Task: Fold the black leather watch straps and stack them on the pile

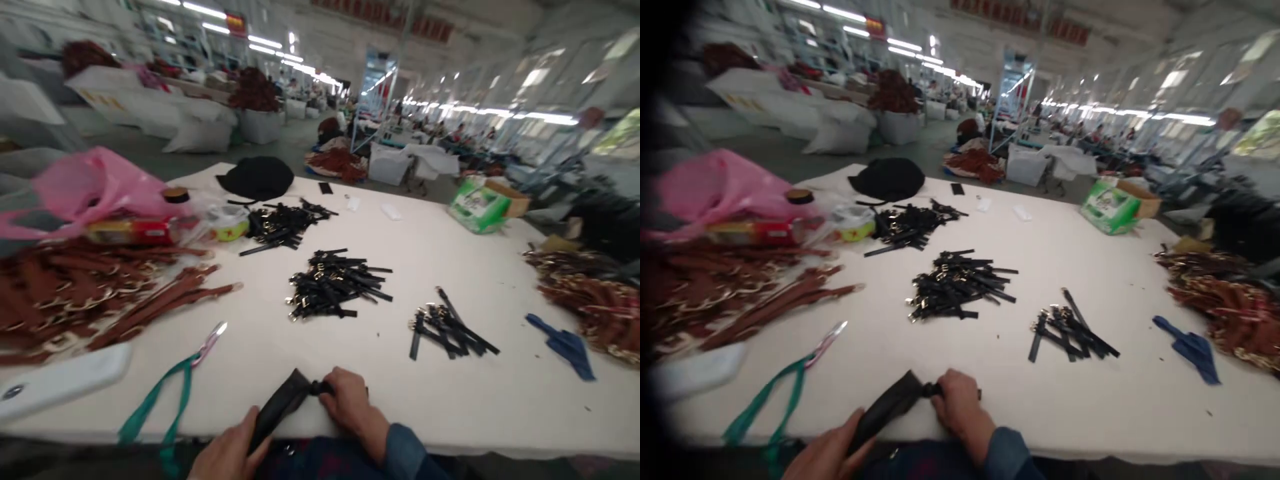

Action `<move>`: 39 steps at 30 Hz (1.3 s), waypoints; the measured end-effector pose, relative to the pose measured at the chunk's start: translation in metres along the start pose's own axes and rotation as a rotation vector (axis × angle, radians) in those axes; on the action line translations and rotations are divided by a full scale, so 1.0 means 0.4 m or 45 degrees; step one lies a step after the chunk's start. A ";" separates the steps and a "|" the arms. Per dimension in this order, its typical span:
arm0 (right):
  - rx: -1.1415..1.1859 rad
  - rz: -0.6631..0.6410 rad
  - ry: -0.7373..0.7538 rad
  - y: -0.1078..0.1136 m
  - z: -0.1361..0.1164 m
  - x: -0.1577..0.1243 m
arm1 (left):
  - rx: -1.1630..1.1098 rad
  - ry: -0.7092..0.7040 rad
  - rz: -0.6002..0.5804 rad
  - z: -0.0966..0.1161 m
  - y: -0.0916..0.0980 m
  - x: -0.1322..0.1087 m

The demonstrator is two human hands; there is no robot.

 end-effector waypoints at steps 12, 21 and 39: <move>0.111 -0.060 0.141 -0.049 0.023 -0.008 | -0.001 -0.047 -0.027 0.036 0.013 -0.029; 0.171 0.026 0.160 -0.043 0.034 -0.014 | 0.066 -0.086 -0.023 0.086 0.010 -0.018; 0.305 0.161 0.195 -0.037 0.043 -0.028 | 0.089 -0.016 -0.021 0.077 -0.001 -0.046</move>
Point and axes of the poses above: each hand's wrist, its own x-axis towards the middle knuckle, its own y-axis out of the back of the hand, z = x × y, the point moved 8 cm from there along x, towards the middle knuckle, and after that the axes turned 6 degrees about -y, right-handed, at the moved point
